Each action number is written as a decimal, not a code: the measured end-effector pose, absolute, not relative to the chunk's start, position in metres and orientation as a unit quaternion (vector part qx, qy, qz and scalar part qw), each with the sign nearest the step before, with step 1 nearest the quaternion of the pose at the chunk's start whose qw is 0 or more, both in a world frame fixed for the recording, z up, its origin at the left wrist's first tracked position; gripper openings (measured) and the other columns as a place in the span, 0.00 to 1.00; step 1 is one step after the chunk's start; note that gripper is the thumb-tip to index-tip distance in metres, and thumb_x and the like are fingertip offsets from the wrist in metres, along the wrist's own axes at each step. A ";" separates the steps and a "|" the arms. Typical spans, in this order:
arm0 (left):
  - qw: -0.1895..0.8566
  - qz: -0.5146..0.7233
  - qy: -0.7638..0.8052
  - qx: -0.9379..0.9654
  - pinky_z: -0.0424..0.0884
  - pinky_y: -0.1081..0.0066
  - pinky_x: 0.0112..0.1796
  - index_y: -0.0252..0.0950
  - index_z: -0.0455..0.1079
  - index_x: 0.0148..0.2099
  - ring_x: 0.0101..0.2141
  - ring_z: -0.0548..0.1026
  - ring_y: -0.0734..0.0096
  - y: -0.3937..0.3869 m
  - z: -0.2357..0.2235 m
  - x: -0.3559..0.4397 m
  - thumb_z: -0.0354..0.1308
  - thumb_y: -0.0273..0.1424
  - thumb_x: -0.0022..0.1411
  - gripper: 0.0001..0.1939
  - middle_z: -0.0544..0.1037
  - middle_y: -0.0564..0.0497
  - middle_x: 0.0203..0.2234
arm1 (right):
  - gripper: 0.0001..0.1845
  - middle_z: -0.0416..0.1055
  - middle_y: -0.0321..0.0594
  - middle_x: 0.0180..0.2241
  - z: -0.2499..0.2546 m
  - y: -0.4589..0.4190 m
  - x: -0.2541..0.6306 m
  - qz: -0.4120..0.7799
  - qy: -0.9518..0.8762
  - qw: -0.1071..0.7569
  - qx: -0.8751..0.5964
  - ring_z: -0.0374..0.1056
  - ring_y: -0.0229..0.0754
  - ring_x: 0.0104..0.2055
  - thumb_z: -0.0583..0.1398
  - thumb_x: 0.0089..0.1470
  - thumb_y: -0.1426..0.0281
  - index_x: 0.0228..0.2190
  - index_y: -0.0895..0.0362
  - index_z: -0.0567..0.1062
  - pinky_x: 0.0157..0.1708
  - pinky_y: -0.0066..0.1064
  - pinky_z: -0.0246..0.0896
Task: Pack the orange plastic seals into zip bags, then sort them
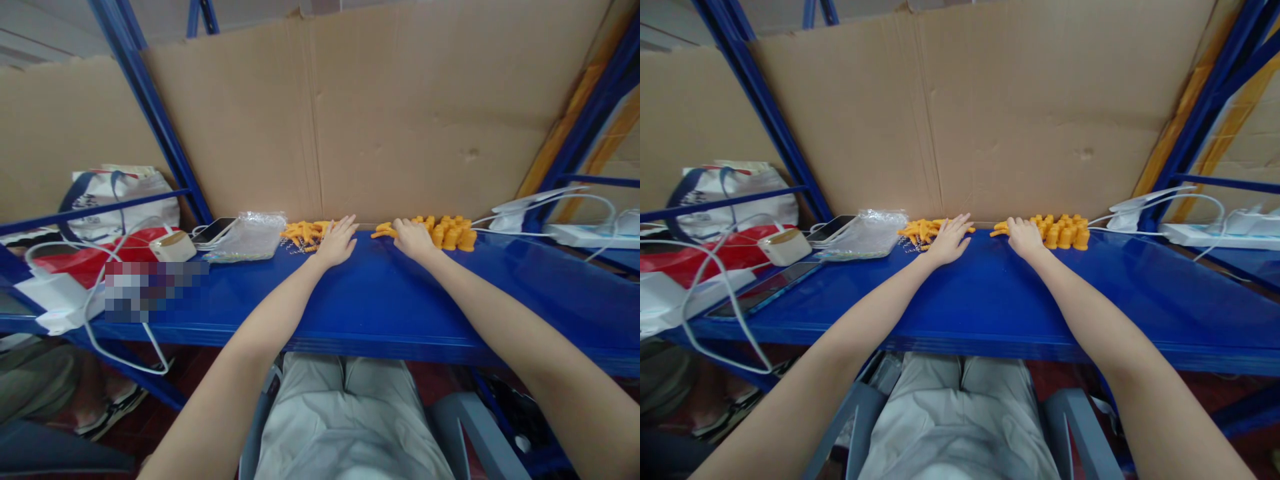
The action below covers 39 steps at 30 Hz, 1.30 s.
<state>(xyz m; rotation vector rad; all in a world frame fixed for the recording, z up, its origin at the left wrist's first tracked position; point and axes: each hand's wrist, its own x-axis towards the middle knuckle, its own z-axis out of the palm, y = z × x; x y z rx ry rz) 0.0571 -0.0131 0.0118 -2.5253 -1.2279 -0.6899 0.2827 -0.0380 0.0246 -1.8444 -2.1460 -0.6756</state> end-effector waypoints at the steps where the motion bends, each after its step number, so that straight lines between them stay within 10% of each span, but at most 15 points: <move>1: 0.125 -0.238 -0.399 -0.877 0.45 0.47 0.68 0.37 0.60 0.68 0.70 0.52 0.58 -0.015 0.013 0.059 0.46 0.30 0.70 0.26 0.55 0.42 0.71 | 0.20 0.73 0.59 0.47 0.027 -0.039 0.284 -0.240 -0.739 0.122 -0.618 0.69 0.55 0.47 0.47 0.60 0.76 0.50 0.64 0.69 0.45 0.40 0.54; 9: 0.143 -0.271 -0.322 -0.896 0.49 0.51 0.67 0.36 0.50 0.72 0.69 0.54 0.61 -0.015 0.015 0.064 0.43 0.28 0.70 0.30 0.55 0.41 0.71 | 0.15 0.70 0.57 0.47 0.034 -0.034 0.290 -0.271 -0.827 0.215 -0.443 0.66 0.54 0.48 0.46 0.65 0.72 0.45 0.60 0.70 0.47 0.41 0.59; 16: 0.194 -0.300 -0.320 -0.878 0.57 0.49 0.64 0.35 0.68 0.56 0.54 0.75 0.60 -0.004 0.015 0.060 0.42 0.30 0.73 0.17 0.79 0.41 0.50 | 0.13 0.70 0.57 0.50 0.030 -0.029 0.284 -0.262 -0.866 0.313 -0.290 0.67 0.53 0.52 0.47 0.67 0.69 0.43 0.57 0.70 0.50 0.44 0.63; 25: 0.253 -0.275 -0.285 -0.883 0.69 0.60 0.46 0.34 0.70 0.41 0.40 0.76 0.59 -0.016 0.023 0.066 0.45 0.31 0.71 0.13 0.79 0.41 0.35 | 0.20 0.75 0.56 0.46 0.029 -0.034 0.282 -0.250 -0.863 0.244 -0.365 0.69 0.55 0.48 0.52 0.65 0.62 0.51 0.61 0.71 0.48 0.44 0.58; 39: 0.203 -0.249 -0.311 -0.894 0.67 0.60 0.45 0.34 0.70 0.39 0.37 0.78 0.59 -0.022 0.026 0.067 0.48 0.28 0.67 0.10 0.80 0.42 0.32 | 0.14 0.77 0.52 0.40 0.031 -0.040 0.270 -0.302 -0.851 0.190 -0.386 0.67 0.51 0.44 0.52 0.66 0.68 0.44 0.59 0.75 0.43 0.38 0.46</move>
